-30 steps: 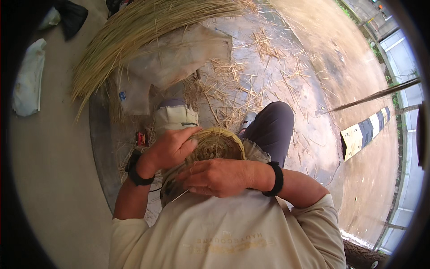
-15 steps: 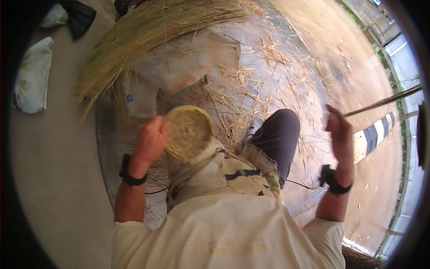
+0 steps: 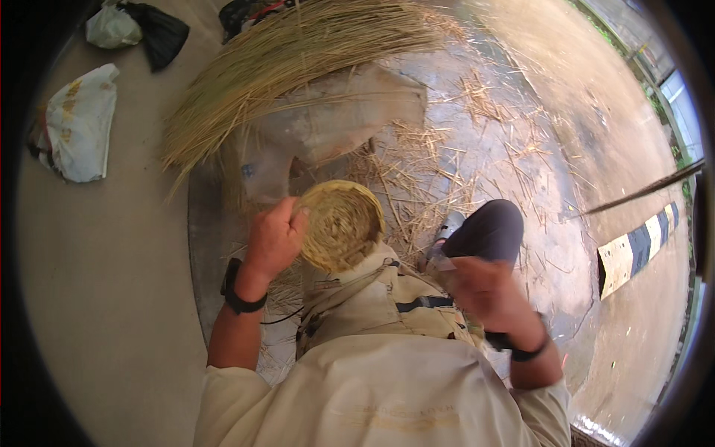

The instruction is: The person is weaving a circular basket or base using dried straw or grass fibers and a needle with thread.

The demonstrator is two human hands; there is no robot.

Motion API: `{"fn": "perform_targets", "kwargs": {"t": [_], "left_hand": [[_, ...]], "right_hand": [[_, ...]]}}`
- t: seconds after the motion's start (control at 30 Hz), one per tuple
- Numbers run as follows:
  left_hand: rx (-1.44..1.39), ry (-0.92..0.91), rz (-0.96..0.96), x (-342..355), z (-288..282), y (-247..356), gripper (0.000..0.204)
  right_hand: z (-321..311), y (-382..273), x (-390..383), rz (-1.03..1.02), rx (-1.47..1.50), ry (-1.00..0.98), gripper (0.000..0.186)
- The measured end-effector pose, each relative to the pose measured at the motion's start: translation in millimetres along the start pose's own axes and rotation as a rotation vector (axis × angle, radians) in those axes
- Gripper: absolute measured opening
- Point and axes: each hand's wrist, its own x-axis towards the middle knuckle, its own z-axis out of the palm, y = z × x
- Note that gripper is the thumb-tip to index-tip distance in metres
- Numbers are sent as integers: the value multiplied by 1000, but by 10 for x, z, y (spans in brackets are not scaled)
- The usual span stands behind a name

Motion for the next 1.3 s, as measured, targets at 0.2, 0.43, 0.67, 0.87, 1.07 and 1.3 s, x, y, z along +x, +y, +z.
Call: {"fn": "perform_targets", "kwargs": {"t": [0.2,0.43,0.67,0.87,1.07,1.3], "left_hand": [[-160,-61,104,-129,193,405,20],[-240,-99,60,-120,196,441,20],[-209,-90,123,-116,208,481,20],[-99,-73,142,-188,285,569,19],[-106,-51,181,-305,403,578,21],[-31,-65,191,-192,328,446,25]], "right_hand": [[826,-88,618,-63,-120,155,12],[804,-127,578,-1,-124,90,13],[909,-78,587,6,-192,81,12],[1060,-56,642,89,-160,77,11],[1051,-24,829,80,164,168,17],[974,15,718,58,188,71,16]]}}
